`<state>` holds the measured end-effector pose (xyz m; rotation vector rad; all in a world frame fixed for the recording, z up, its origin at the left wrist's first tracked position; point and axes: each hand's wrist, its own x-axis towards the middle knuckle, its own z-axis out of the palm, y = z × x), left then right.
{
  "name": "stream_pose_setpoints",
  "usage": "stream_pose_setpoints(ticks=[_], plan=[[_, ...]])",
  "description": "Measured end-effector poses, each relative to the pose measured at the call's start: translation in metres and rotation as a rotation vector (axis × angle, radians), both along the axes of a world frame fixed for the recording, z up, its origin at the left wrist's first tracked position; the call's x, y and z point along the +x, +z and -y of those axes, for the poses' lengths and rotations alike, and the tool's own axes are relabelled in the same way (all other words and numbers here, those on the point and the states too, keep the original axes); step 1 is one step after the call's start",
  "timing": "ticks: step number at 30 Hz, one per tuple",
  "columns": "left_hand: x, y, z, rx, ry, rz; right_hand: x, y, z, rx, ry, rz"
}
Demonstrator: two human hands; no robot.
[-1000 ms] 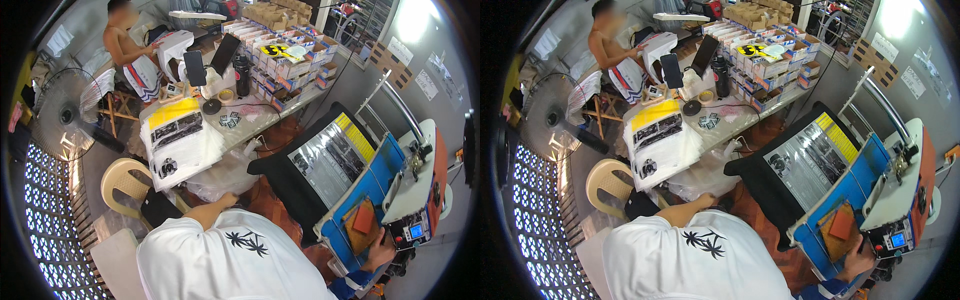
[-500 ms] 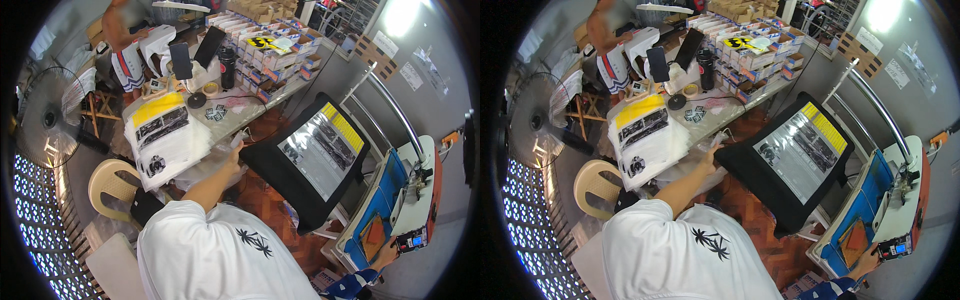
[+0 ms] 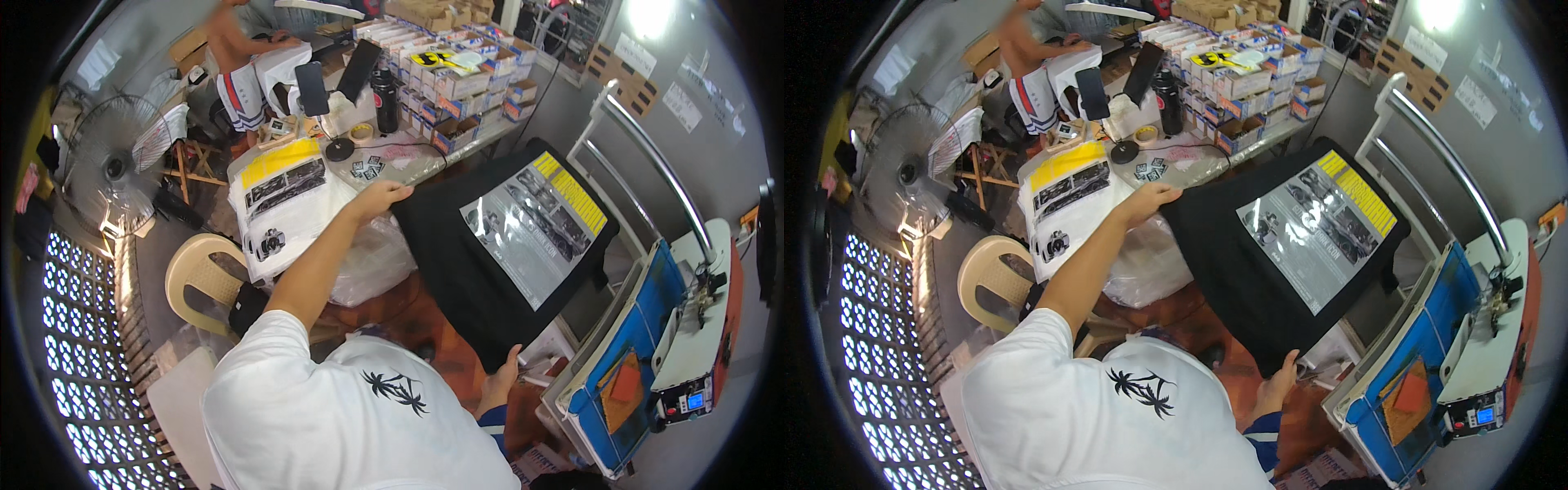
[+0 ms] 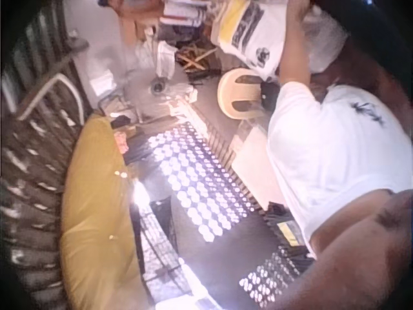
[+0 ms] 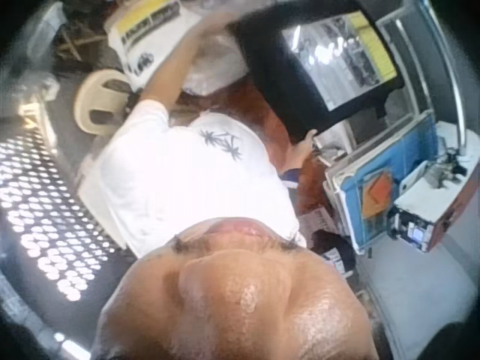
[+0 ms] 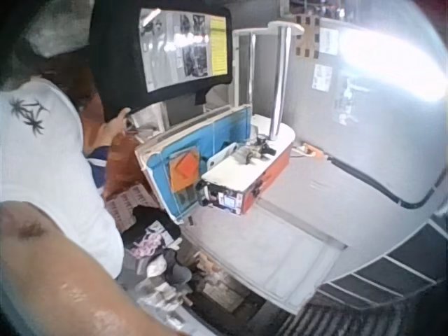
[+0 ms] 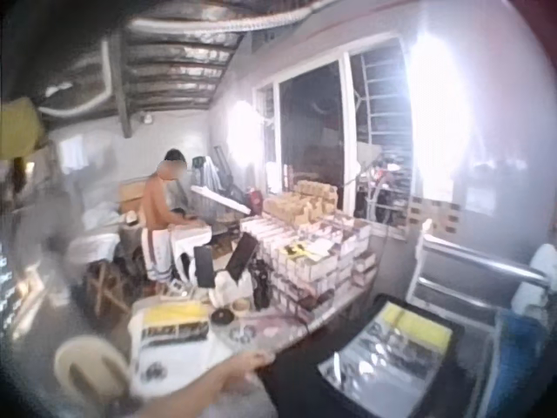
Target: The person places Batman and DC Comics transfer designs onto black t-shirts, aligns them on a heat press, and operates the machine to apply the graphics. The person handles multiple shirts and transfers, flipping shirts and repositioning materials between presses.
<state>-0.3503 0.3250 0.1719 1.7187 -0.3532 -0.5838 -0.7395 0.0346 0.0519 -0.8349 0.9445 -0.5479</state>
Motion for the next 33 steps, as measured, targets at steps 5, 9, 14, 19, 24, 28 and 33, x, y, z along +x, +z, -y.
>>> stream_pose_setpoints(ticks=[5,9,14,19,24,28,33], plan=[[-0.021,0.039,0.069,-0.719,0.371,-0.207,0.0,0.04,0.036,-0.401,-0.009,-0.311],[-0.045,0.056,0.059,-1.326,0.133,-0.382,0.038,0.184,0.088,-0.477,-0.184,0.317],[-0.136,0.057,-0.09,-1.43,0.136,-0.305,0.102,0.38,0.039,-0.807,0.129,0.534],[-0.285,0.05,-0.333,-1.165,1.063,0.206,0.197,0.437,-0.144,-0.966,0.662,0.547],[-0.52,0.185,-0.438,-1.085,1.549,1.302,0.197,0.442,-0.299,-0.326,1.204,0.967],[-0.758,0.218,-0.442,-0.787,1.292,1.304,0.173,0.38,-0.487,-0.034,1.676,0.81],[-0.862,0.125,-0.445,-0.292,2.413,1.012,0.102,0.24,-0.64,0.305,2.198,0.587]])
